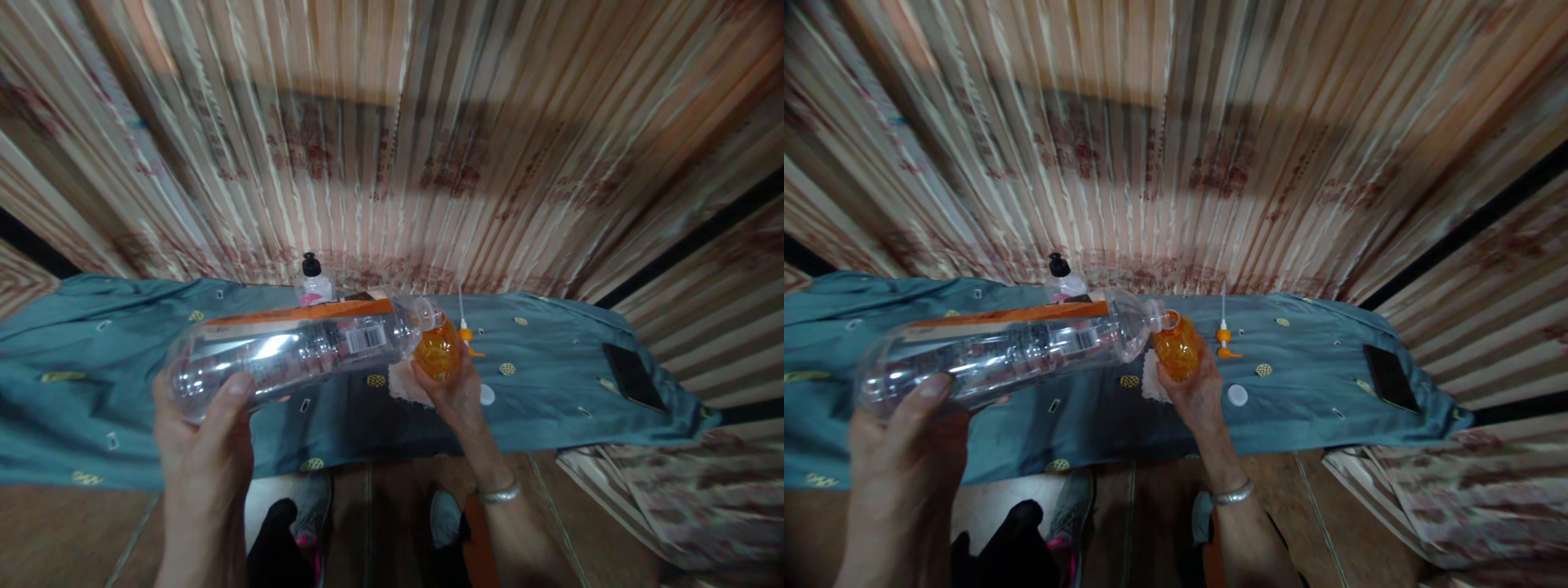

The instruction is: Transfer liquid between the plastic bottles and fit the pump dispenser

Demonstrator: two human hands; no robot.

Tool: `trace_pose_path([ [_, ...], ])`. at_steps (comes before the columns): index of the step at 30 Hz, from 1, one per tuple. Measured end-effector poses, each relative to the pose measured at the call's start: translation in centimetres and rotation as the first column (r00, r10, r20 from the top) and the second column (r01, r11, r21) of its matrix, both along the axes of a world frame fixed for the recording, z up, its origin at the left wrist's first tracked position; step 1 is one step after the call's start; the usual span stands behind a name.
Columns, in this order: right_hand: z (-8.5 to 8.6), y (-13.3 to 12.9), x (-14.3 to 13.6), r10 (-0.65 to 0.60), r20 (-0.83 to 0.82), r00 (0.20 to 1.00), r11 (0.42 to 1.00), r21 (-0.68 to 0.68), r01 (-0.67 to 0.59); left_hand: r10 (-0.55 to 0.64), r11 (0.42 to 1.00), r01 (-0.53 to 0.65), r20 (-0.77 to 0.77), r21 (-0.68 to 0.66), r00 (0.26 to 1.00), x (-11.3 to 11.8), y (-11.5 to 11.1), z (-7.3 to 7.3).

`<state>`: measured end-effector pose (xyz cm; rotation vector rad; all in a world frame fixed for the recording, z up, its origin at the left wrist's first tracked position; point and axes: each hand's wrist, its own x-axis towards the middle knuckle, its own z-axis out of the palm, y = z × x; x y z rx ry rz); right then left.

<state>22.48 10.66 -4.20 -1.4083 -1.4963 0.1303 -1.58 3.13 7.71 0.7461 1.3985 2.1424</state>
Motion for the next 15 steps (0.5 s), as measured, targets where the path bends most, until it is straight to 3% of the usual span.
trace_pose_path([
  [8,-0.25,0.18,0.06,0.022,-0.001,1.0,1.0,0.014,-0.022,0.035,0.999,-0.035,0.074,-0.002,0.997,-0.18,-0.11,-0.43],
  [15,0.0,-0.04,0.07,0.0,0.005,1.0,1.0,-0.014,0.0,0.024,1.0,-0.024,0.043,-0.005,0.999,-0.36,-0.23,-0.58],
])
